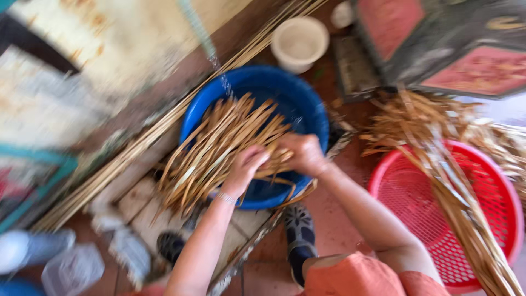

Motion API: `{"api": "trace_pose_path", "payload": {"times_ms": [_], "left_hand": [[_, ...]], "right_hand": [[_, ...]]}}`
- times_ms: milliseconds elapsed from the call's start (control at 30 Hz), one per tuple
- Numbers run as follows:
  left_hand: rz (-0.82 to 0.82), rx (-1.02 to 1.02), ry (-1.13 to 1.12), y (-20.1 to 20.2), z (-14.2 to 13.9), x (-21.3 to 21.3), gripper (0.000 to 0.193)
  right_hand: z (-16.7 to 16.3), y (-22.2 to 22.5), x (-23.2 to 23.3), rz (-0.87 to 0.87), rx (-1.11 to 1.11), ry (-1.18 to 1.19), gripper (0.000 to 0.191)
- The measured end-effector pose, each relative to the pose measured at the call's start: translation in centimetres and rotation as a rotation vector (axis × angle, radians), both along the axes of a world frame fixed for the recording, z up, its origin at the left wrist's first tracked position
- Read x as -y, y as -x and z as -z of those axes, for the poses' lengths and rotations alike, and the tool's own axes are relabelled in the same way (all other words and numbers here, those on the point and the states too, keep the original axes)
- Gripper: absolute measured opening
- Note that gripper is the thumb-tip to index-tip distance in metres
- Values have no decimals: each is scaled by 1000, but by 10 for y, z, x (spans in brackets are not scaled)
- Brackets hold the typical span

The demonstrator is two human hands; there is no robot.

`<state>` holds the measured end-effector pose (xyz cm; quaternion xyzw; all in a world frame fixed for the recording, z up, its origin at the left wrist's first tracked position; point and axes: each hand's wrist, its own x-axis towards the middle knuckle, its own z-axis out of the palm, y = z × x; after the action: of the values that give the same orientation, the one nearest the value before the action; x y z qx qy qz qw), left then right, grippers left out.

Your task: The person washes and peels long, thin, dried plant strips under running water. They remove outer layers by hand and place the cleaned strips into a red basket. The task is performed continuously over the duration of the clip.

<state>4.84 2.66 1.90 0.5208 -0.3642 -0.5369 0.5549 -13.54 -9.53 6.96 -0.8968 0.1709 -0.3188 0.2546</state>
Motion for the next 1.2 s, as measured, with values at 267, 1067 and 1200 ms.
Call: {"api": "trace_pose_path", "payload": {"times_ms": [267, 1067, 1200], "left_hand": [[19, 303, 95, 6, -18, 1, 47], [-128, 186, 262, -8, 121, 37, 40], [-94, 189, 199, -14, 114, 64, 42]], "right_hand": [[23, 2, 0, 38, -74, 100, 30], [62, -2, -6, 76, -88, -37, 35], [73, -10, -8, 96, -147, -82, 40]]}}
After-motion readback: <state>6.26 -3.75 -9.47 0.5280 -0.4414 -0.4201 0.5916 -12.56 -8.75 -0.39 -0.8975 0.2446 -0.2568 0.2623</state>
